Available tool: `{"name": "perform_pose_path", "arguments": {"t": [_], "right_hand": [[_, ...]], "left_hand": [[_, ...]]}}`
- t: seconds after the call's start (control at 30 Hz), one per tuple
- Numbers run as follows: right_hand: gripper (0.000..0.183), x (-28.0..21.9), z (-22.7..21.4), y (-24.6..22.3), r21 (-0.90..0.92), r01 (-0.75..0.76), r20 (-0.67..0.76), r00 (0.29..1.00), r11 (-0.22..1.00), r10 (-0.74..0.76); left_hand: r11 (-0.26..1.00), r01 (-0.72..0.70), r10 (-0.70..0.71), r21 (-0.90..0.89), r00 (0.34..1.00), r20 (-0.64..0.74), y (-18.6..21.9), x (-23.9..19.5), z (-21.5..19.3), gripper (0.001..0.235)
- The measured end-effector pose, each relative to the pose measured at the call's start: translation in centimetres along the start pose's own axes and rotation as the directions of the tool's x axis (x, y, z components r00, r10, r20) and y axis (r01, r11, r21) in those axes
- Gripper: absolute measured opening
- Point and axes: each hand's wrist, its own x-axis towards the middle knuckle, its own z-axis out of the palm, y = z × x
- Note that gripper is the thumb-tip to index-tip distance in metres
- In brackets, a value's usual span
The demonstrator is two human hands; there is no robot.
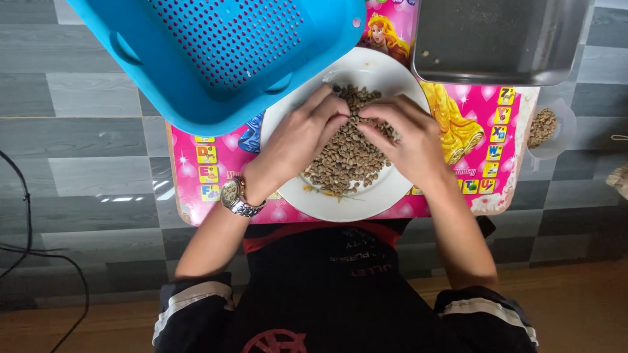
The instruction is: The person pours seeds from a plastic container onto a white plate. They then use their hands to sort through the seeds on the plate, picking out specific items and placing them into a metal tray and a blue plastic basket.
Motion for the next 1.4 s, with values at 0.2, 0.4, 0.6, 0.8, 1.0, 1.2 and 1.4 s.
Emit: {"name": "perform_pose_path", "arguments": {"t": [0.2, 0.4, 0.6, 0.8, 1.0, 1.2, 1.4], "right_hand": [[0.013, 1.0, 0.8, -0.7, -0.017, 0.109, -0.082, 0.991, 0.994, -0.11], [0.014, 0.8, 1.4, -0.8, 0.001, 0.119, -0.102, 0.988, 0.993, -0.119], [0.013, 0.8, 1.1, -1.7, 0.028, 0.08, -0.149, 0.986, 0.996, -0.075], [0.02, -0.3, -0.9, -0.2, 0.021, 0.081, -0.15, 0.986, 0.996, -0.077], [0.02, 0.1, -7.4, 3.7, -0.249, -0.025, -0.263, 0.964, 0.968, -0.043], [0.016, 0.5, -7.6, 7.5, -0.248, -0.095, -0.263, 0.964, 0.964, 0.027], [0.014, -0.5, -6.3, 7.1, -0.298, -0.112, -0.308, 0.951, 0.948, 0.016]], "left_hand": [[0.993, 0.005, -0.011, -0.12, 0.999, -0.052, -0.8, -0.2, 0.9, 0.007], [0.987, 0.025, -0.035, -0.157, 0.997, -0.065, -0.4, 0.0, 0.7, 0.008], [0.966, 0.065, -0.092, -0.251, 0.991, -0.097, -1.3, -0.6, 2.1, 0.005], [0.967, 0.045, -0.074, -0.252, 0.992, -0.106, 1.8, -1.6, 1.2, 0.006], [0.996, 0.079, -0.089, -0.049, 0.962, -0.26, 2.9, -5.9, 1.4, 0.024], [0.95, 0.271, -0.146, 0.154, 0.824, -0.548, 2.3, -10.6, 3.5, 0.031], [0.951, 0.305, -0.225, 0.039, 0.776, -0.59, 0.1, -10.5, 4.0, 0.041]]}}
